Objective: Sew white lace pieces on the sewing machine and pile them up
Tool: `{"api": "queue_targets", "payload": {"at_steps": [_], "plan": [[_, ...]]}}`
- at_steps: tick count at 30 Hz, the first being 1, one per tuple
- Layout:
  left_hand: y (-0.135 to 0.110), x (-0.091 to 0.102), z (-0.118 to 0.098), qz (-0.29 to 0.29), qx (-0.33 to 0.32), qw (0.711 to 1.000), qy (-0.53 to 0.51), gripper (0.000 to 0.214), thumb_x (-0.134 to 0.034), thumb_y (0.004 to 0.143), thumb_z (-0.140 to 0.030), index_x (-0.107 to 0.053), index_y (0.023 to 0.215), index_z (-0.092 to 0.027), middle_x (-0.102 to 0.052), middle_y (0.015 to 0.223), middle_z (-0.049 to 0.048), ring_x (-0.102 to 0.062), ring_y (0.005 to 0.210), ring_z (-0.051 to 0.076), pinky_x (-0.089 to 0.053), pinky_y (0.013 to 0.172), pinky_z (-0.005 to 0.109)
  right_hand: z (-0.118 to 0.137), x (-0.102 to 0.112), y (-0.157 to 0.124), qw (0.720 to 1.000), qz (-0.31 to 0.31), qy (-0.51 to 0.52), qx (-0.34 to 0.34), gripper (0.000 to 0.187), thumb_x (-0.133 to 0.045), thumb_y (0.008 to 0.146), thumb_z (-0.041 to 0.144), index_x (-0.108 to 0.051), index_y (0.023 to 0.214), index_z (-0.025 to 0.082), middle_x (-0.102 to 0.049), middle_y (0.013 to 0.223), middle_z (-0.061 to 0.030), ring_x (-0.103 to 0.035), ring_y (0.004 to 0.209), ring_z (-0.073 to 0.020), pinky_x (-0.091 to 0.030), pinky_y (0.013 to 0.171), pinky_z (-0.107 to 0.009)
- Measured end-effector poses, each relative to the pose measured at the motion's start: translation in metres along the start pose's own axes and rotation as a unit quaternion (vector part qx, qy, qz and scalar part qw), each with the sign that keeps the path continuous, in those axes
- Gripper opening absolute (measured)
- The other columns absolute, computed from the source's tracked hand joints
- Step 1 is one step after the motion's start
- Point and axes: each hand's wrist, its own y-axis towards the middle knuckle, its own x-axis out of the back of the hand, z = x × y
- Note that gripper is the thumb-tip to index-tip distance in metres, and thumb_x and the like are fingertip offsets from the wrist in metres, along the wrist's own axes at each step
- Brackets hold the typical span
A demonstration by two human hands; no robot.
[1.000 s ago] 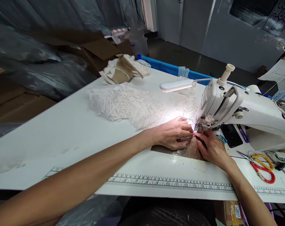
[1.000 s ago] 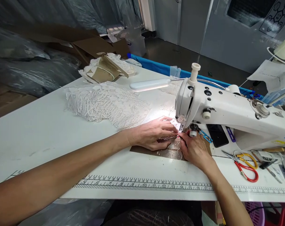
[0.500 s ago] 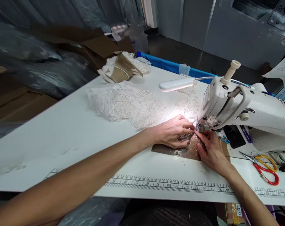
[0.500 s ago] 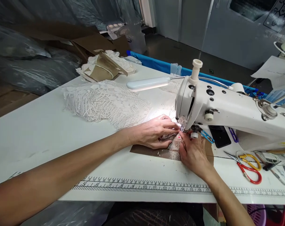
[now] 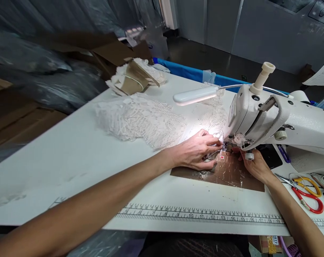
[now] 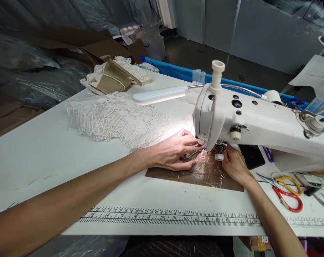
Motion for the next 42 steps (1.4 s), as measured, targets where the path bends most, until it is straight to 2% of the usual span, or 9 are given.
{"api": "queue_targets", "payload": {"at_steps": [3,8,14,18,21,28,32,38,42], "plan": [[-0.001,-0.002,0.001,-0.004,-0.007,1.000,0.006,0.037,-0.044,0.095,-0.038,-0.065,0.113,-0.014,-0.068,0.102,0.0100,-0.061,0.086,0.021,-0.040,0.093,0.039,0.003,-0.004,-0.001,0.999,-0.017,0.018,-0.025,0.045,-0.032,0.100,0.049,-0.064,0.091,0.019,-0.064,0.077,-0.0075,-0.062,0.072,-0.0232,-0.052,0.068,-0.036],[-0.002,-0.008,0.001,0.010,0.004,0.999,0.041,0.042,-0.040,0.096,-0.040,-0.061,0.120,-0.013,-0.066,0.102,0.0113,-0.059,0.085,0.022,-0.039,0.090,0.040,0.014,-0.004,-0.017,0.997,-0.023,0.053,0.044,0.038,-0.043,0.096,0.052,-0.063,0.105,0.021,-0.063,0.107,-0.0106,-0.061,0.098,-0.0271,-0.053,0.079,-0.039],[-0.003,-0.013,0.000,-0.007,0.015,0.999,0.044,0.039,-0.035,0.101,-0.035,-0.058,0.124,-0.015,-0.065,0.109,0.0125,-0.058,0.093,0.022,-0.037,0.094,0.042,0.001,-0.018,-0.029,0.993,-0.092,0.062,0.028,0.036,-0.049,0.092,0.045,-0.061,0.114,0.019,-0.059,0.109,-0.0134,-0.061,0.091,-0.0261,-0.056,0.077,-0.042],[-0.003,-0.015,-0.002,-0.022,0.082,0.994,0.070,0.039,-0.031,0.104,-0.035,-0.058,0.124,-0.015,-0.061,0.117,0.0148,-0.053,0.110,0.028,-0.030,0.103,0.050,-0.004,-0.023,-0.028,0.991,-0.111,0.054,0.042,0.034,-0.048,0.091,0.038,-0.061,0.114,0.016,-0.060,0.105,-0.0135,-0.062,0.087,-0.0251,-0.056,0.081,-0.044],[0.000,-0.016,0.000,0.001,0.132,0.989,0.073,0.036,-0.030,0.105,-0.030,-0.059,0.121,-0.015,-0.062,0.114,0.0146,-0.052,0.114,0.029,-0.033,0.101,0.049,-0.003,-0.024,-0.028,0.990,-0.123,0.037,0.060,0.031,-0.049,0.090,0.033,-0.062,0.113,0.018,-0.061,0.110,-0.0145,-0.063,0.089,-0.0257,-0.055,0.085,-0.047],[0.022,-0.011,0.041,0.042,0.044,0.997,0.038,0.029,-0.041,0.098,-0.020,-0.064,0.115,-0.016,-0.066,0.108,0.0107,-0.058,0.107,0.025,-0.040,0.101,0.040,-0.004,-0.024,-0.031,0.990,-0.105,-0.016,0.088,0.025,-0.048,0.093,0.031,-0.069,0.105,0.021,-0.060,0.113,-0.0133,-0.063,0.095,-0.0283,-0.057,0.083,-0.047],[0.028,-0.005,0.060,0.030,0.068,0.995,0.064,0.035,-0.049,0.089,-0.012,-0.062,0.122,-0.016,-0.063,0.120,0.0130,-0.056,0.114,0.027,-0.039,0.104,0.042,-0.007,-0.025,-0.034,0.984,-0.118,-0.030,0.127,0.028,-0.047,0.095,0.029,-0.071,0.106,0.020,-0.060,0.109,-0.0137,-0.064,0.091,-0.0266,-0.058,0.081,-0.045],[-0.016,0.012,0.032,-0.046,0.099,0.987,0.119,0.032,-0.043,0.100,-0.024,-0.057,0.127,-0.017,-0.051,0.142,0.0161,-0.055,0.120,0.028,-0.046,0.094,0.044,0.012,-0.021,-0.039,0.937,-0.189,-0.019,0.294,0.027,-0.048,0.098,0.019,-0.067,0.116,0.022,-0.064,0.099,-0.0098,-0.066,0.088,-0.0229,-0.057,0.072,-0.036],[-0.062,0.029,0.007,-0.049,0.151,0.978,0.133,0.027,-0.041,0.102,-0.024,-0.060,0.121,-0.018,-0.060,0.132,0.0140,-0.060,0.111,0.025,-0.045,0.091,0.041,0.034,0.007,-0.046,0.884,-0.194,0.008,0.424,0.052,-0.056,0.091,0.009,-0.052,0.141,0.025,-0.067,0.093,-0.0056,-0.062,0.074,-0.0190,-0.053,0.065,-0.032]]}}
